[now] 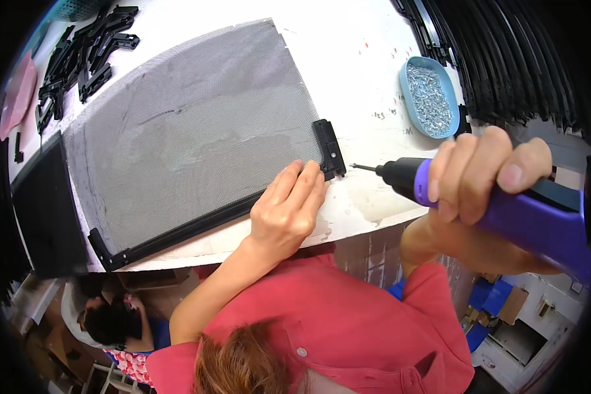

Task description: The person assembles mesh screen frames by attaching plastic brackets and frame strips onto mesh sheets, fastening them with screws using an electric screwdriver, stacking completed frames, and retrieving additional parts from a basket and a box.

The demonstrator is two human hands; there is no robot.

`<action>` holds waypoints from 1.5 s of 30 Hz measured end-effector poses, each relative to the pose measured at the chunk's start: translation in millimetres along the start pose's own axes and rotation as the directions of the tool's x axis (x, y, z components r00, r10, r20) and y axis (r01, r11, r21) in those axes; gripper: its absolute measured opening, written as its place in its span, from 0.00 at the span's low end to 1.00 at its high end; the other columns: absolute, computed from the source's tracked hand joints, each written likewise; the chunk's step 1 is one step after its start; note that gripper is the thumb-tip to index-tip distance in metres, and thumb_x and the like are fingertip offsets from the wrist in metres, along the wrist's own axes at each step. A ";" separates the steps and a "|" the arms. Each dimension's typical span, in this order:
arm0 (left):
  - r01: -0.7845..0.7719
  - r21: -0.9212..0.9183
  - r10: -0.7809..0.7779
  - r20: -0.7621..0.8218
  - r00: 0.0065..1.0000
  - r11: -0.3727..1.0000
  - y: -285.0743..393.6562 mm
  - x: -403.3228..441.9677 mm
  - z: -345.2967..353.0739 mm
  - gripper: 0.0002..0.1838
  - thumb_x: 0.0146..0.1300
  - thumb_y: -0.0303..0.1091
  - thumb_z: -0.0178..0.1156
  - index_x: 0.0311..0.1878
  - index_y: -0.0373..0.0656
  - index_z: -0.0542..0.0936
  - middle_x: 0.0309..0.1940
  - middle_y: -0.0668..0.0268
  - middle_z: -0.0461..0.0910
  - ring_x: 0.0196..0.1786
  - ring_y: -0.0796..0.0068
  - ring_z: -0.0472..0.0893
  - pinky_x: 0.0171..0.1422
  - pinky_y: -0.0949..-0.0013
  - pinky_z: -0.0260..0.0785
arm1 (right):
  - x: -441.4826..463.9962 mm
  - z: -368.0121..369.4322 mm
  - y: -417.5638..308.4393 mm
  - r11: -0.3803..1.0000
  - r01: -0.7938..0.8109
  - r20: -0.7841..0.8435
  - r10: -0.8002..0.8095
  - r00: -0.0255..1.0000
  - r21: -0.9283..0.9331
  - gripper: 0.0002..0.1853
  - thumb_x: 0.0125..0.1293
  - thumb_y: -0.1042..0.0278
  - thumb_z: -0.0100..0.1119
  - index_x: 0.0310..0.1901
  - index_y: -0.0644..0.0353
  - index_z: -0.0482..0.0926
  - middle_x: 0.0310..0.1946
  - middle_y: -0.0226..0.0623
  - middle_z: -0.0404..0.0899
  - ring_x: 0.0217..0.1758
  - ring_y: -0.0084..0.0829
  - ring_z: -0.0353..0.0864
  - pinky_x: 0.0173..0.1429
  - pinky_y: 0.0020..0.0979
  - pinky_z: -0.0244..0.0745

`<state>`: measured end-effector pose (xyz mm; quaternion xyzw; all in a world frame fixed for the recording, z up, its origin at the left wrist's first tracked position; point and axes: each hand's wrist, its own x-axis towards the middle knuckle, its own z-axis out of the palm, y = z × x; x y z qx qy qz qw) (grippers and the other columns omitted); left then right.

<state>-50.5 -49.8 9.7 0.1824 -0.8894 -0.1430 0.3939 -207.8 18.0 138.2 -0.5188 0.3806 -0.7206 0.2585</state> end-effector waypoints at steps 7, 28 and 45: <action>0.000 -0.001 0.000 0.004 1.000 1.000 0.4 1.6 -0.2 0.08 0.44 0.24 0.69 0.29 0.34 0.81 0.33 0.62 0.82 0.38 0.65 0.82 0.40 0.70 0.76 | -3.2 8.5 12.0 0.999 -0.033 -0.040 0.032 0.999 -0.027 0.19 0.51 0.63 0.59 0.42 0.65 0.67 0.20 0.34 0.71 0.19 0.21 0.70 0.26 0.21 0.66; -0.016 -0.033 0.016 0.018 1.000 0.999 -3.2 0.3 -0.5 0.09 0.44 0.24 0.67 0.31 0.34 0.81 0.35 0.61 0.81 0.38 0.65 0.81 0.40 0.69 0.76 | -4.0 15.9 22.9 0.993 -0.092 -0.029 0.090 0.996 -0.074 0.31 0.45 0.44 0.61 0.41 0.62 0.67 0.19 0.31 0.68 0.19 0.20 0.68 0.26 0.21 0.65; -0.020 -0.046 0.021 0.015 1.000 0.999 -2.0 -2.0 -0.1 0.07 0.47 0.23 0.61 0.31 0.32 0.80 0.38 0.58 0.79 0.40 0.62 0.80 0.45 0.67 0.77 | -6.3 27.5 27.9 0.977 -0.172 -0.057 0.166 0.984 -0.128 0.41 0.40 0.28 0.62 0.41 0.61 0.66 0.18 0.28 0.67 0.18 0.20 0.66 0.25 0.20 0.64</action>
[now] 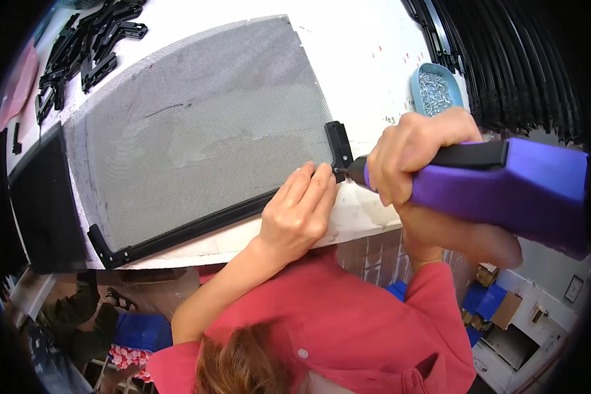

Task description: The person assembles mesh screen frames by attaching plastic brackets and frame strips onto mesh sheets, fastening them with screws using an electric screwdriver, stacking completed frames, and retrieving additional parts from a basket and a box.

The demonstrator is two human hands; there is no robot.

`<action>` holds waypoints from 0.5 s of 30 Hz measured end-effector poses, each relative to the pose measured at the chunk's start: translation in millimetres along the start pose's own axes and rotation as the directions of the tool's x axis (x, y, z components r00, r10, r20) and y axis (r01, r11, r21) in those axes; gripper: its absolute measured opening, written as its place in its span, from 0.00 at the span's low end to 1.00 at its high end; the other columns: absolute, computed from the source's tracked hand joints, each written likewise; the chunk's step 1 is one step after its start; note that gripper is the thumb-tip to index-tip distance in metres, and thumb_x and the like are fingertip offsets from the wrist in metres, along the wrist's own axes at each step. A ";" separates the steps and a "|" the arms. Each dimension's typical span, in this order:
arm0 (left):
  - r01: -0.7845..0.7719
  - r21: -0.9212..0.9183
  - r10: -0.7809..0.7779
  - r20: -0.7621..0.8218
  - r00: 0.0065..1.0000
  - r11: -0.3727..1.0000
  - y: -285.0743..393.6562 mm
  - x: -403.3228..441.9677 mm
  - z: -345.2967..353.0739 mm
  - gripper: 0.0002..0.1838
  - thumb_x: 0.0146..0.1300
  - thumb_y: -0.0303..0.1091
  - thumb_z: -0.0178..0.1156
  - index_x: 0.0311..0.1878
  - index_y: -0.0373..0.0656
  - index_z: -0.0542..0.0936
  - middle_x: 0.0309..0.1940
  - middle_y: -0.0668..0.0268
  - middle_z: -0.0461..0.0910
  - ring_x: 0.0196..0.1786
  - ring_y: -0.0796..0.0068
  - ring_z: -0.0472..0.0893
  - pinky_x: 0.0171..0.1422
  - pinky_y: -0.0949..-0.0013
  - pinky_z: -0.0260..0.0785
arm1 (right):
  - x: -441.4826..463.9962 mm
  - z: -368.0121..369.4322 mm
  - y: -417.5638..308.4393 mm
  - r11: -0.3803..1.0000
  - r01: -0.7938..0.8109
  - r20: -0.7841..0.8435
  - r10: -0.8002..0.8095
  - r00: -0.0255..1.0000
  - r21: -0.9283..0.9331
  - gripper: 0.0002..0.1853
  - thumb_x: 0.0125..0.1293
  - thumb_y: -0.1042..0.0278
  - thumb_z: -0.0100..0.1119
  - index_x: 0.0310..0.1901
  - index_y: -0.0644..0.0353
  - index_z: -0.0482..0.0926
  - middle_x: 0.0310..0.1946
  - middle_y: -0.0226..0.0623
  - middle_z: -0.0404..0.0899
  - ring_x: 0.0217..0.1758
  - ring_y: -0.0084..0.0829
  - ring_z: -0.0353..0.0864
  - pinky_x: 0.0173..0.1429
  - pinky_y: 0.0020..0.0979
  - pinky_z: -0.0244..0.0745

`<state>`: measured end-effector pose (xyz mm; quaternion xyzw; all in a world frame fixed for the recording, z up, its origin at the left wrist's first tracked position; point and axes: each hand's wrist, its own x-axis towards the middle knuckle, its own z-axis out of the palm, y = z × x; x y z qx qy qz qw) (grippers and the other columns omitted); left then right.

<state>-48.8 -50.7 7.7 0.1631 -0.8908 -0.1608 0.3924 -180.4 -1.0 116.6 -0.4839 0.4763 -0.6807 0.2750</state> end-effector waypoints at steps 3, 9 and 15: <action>0.009 0.001 -0.009 -0.006 1.000 1.000 -0.9 -3.1 0.7 0.07 0.46 0.23 0.60 0.31 0.32 0.80 0.39 0.58 0.78 0.41 0.61 0.80 0.46 0.67 0.77 | 5.0 -0.3 -6.4 0.997 0.068 0.050 -0.071 0.996 0.048 0.43 0.39 0.26 0.63 0.41 0.60 0.66 0.18 0.28 0.66 0.18 0.20 0.66 0.25 0.20 0.64; 0.035 0.081 -0.036 0.007 0.999 0.996 0.7 -10.5 11.0 0.05 0.46 0.25 0.61 0.29 0.37 0.79 0.30 0.64 0.78 0.33 0.71 0.80 0.33 0.73 0.73 | 15.1 -11.8 -43.6 0.966 0.235 0.018 -0.238 0.971 0.106 0.47 0.38 0.22 0.64 0.43 0.62 0.65 0.17 0.29 0.65 0.18 0.21 0.64 0.26 0.20 0.62; -0.102 0.096 0.104 -0.013 0.994 0.990 -10.1 -12.5 37.1 0.06 0.47 0.34 0.57 0.19 0.45 0.75 0.26 0.67 0.74 0.38 0.69 0.74 0.34 0.70 0.70 | 6.6 8.0 -13.0 0.938 0.336 0.037 -0.340 0.940 0.085 0.22 0.58 0.71 0.61 0.51 0.64 0.63 0.30 0.35 0.63 0.34 0.27 0.65 0.49 0.29 0.61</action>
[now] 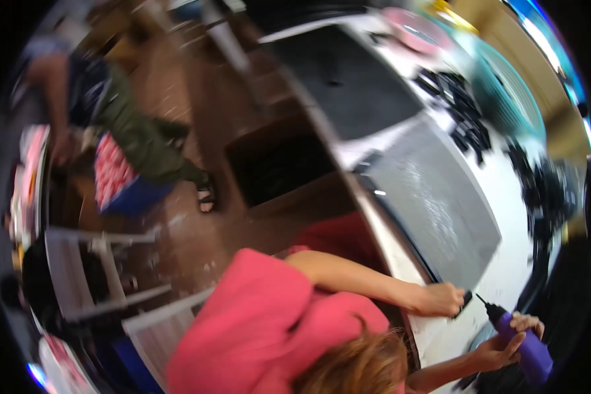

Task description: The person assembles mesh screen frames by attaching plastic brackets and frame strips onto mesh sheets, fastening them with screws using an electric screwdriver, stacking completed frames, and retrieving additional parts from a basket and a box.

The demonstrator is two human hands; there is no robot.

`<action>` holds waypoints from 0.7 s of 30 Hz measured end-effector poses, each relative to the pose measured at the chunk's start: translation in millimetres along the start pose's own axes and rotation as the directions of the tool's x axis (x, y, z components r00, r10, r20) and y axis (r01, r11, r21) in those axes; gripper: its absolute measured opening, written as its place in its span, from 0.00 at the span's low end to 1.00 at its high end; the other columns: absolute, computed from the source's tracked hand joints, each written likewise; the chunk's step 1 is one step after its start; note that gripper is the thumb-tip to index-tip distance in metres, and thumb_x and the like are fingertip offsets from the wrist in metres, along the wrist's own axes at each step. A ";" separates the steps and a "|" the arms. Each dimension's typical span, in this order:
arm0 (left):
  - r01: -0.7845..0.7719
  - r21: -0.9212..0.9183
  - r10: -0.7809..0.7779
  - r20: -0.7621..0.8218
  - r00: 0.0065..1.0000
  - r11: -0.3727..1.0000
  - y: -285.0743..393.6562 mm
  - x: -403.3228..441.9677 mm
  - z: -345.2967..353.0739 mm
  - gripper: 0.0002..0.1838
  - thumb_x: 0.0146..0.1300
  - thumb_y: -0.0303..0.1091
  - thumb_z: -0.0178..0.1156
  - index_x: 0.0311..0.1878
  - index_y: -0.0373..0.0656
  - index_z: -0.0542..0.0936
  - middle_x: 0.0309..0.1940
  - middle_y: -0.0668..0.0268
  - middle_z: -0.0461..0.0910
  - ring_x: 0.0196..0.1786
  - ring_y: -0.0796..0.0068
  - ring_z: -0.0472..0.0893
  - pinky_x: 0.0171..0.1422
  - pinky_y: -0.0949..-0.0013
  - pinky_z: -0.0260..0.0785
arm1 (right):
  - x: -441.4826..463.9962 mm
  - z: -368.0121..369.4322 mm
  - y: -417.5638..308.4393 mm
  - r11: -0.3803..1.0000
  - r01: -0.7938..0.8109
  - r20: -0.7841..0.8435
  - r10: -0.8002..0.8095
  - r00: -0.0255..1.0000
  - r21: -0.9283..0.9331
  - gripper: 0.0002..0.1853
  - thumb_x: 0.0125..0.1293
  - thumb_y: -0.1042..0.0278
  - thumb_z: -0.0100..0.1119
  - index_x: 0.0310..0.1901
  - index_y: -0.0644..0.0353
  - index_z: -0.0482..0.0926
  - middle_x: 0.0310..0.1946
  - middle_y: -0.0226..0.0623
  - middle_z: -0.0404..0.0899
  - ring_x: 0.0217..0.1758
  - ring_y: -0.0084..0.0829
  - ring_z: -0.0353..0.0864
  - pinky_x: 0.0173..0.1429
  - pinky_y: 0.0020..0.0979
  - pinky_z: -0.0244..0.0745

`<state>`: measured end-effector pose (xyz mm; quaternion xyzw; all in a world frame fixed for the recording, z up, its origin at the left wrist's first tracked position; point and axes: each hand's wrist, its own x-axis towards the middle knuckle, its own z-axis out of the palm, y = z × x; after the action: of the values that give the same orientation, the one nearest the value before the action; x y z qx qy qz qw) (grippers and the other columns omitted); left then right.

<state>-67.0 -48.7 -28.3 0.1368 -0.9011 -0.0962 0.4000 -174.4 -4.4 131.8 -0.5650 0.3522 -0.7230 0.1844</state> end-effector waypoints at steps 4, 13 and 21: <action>-0.026 0.066 0.040 -0.222 0.974 0.997 9.2 -2.7 -21.0 0.08 0.47 0.35 0.58 0.18 0.45 0.74 0.23 0.68 0.73 0.35 0.69 0.74 0.34 0.68 0.67 | 12.9 11.0 9.3 0.997 0.072 0.055 -0.072 0.996 0.007 0.25 0.60 0.60 0.62 0.53 0.64 0.65 0.31 0.34 0.66 0.34 0.27 0.67 0.49 0.30 0.64; 0.367 0.262 -0.294 -0.278 0.914 0.892 -8.8 -33.1 -60.6 0.11 0.51 0.41 0.63 0.28 0.43 0.78 0.31 0.64 0.76 0.45 0.63 0.74 0.52 0.60 0.65 | 16.7 -87.9 -15.4 0.932 -0.335 0.187 0.307 0.933 0.142 0.41 0.69 0.40 0.39 0.69 0.70 0.52 0.69 0.46 0.56 0.75 0.38 0.49 0.77 0.46 0.39; 0.310 -0.016 -0.308 -0.175 0.935 0.951 23.6 -58.3 -82.8 0.08 0.54 0.36 0.62 0.26 0.42 0.77 0.28 0.64 0.76 0.40 0.65 0.75 0.46 0.64 0.69 | -23.2 -379.9 121.3 0.148 -0.079 -0.013 0.401 0.916 -0.986 0.11 0.58 0.72 0.60 0.40 0.71 0.80 0.34 0.45 0.83 0.36 0.35 0.81 0.43 0.32 0.74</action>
<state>28.4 -12.9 -7.4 0.2868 -0.8304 -0.1400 0.4567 -543.3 42.3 -14.3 -0.5740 0.7878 -0.2157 -0.0586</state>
